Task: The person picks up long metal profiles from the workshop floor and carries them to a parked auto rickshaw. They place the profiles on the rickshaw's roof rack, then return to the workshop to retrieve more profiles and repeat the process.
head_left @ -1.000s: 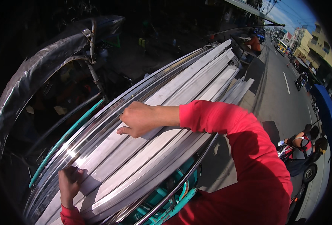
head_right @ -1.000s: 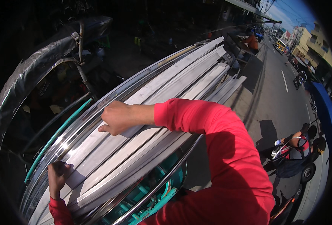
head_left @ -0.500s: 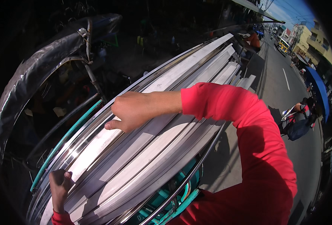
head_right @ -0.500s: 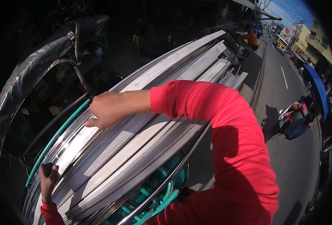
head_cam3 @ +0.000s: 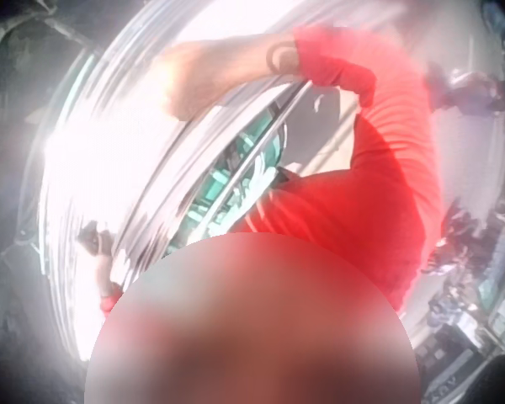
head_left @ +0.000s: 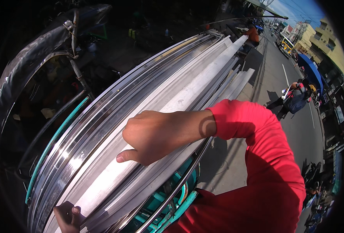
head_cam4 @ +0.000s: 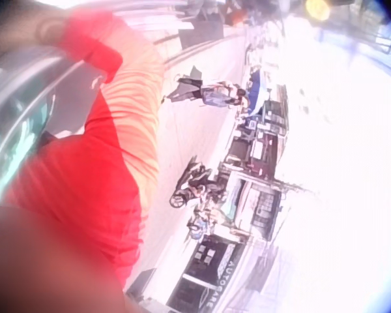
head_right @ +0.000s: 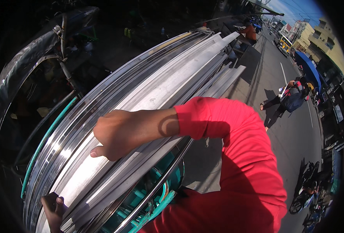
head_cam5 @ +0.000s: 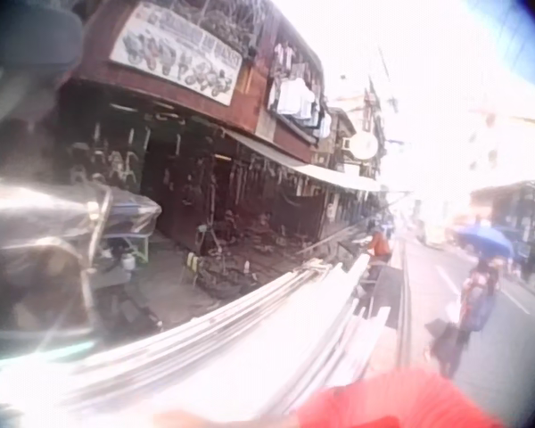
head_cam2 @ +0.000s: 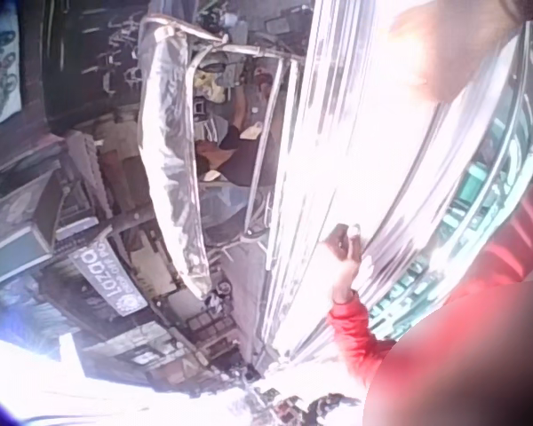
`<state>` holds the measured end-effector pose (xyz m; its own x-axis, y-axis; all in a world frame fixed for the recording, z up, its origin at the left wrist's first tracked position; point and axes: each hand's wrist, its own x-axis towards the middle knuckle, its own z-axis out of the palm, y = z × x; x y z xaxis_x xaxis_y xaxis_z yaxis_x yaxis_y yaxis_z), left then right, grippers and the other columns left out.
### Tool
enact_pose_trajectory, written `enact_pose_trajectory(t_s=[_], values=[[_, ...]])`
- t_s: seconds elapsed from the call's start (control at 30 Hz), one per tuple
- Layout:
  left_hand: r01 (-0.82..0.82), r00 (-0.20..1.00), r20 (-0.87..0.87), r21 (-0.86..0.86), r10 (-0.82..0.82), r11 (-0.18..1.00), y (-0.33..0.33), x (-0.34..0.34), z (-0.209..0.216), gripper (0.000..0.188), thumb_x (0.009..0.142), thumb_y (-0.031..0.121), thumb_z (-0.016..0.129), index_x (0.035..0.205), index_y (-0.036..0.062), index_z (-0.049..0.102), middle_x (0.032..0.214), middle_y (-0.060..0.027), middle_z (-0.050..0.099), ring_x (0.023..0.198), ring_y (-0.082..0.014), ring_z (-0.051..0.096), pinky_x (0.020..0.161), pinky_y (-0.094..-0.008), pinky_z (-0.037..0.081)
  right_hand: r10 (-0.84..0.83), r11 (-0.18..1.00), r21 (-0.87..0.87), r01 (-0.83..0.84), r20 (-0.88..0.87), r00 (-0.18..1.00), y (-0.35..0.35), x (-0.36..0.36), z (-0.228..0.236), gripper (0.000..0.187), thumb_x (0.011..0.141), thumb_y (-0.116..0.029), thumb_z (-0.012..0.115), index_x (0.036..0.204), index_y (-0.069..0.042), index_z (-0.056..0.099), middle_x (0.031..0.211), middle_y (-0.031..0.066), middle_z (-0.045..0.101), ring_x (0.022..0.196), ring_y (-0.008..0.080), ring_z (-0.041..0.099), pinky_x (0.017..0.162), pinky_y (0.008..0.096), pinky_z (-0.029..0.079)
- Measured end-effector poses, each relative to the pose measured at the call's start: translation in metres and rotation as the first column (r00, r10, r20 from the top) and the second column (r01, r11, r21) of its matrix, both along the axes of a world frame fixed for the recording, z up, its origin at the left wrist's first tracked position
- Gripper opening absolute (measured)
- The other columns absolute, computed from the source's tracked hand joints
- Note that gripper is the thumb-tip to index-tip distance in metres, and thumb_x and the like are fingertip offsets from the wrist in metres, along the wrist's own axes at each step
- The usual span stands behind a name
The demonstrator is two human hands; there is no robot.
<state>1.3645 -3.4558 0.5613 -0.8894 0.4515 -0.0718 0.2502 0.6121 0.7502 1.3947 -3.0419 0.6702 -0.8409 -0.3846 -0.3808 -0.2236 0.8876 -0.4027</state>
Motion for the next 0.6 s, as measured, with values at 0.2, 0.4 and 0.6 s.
enact_pose_trajectory(t_s=[0.2,0.4,0.6], values=[[0.136,0.990,0.089,-0.315,-0.114,0.939,0.018,0.030,0.020,0.027,0.091,0.019,0.067,0.112,0.0035,0.061,0.104,-0.0146,0.061,0.091,-0.0248,0.061,0.077,-0.0339,0.051,-0.027,0.998,-0.048,0.035,0.167,0.986,0.007,0.026,-0.027,0.054,0.096,-0.039,0.053,0.077,0.010,0.063,0.078,0.0266,0.061,0.086,0.0389,0.064,0.083,0.0443,0.050],[-0.107,0.691,-0.650,-0.524,-0.316,0.845,0.024,0.019,0.065,0.048,0.084,0.029,0.069,0.122,0.0010,0.061,0.119,-0.0196,0.060,0.112,-0.0407,0.053,0.097,-0.0542,0.039,0.093,0.993,0.120,-0.009,-0.723,0.684,0.025,0.055,-0.015,0.043,0.089,-0.034,0.064,0.106,0.005,0.059,0.103,0.0261,0.060,0.094,0.0352,0.063,0.082,0.0426,0.050],[0.055,0.921,-0.361,-0.251,-0.147,0.966,0.044,0.022,0.029,0.060,0.089,0.055,0.054,0.095,-0.0048,0.059,0.096,-0.0186,0.056,0.089,-0.0325,0.055,0.083,-0.0449,0.042,0.022,0.978,0.162,0.131,-0.707,0.707,0.060,0.047,-0.001,0.047,0.082,-0.026,0.072,0.115,0.002,0.056,0.117,0.0165,0.057,0.107,0.0335,0.054,0.091,0.0423,0.043]])
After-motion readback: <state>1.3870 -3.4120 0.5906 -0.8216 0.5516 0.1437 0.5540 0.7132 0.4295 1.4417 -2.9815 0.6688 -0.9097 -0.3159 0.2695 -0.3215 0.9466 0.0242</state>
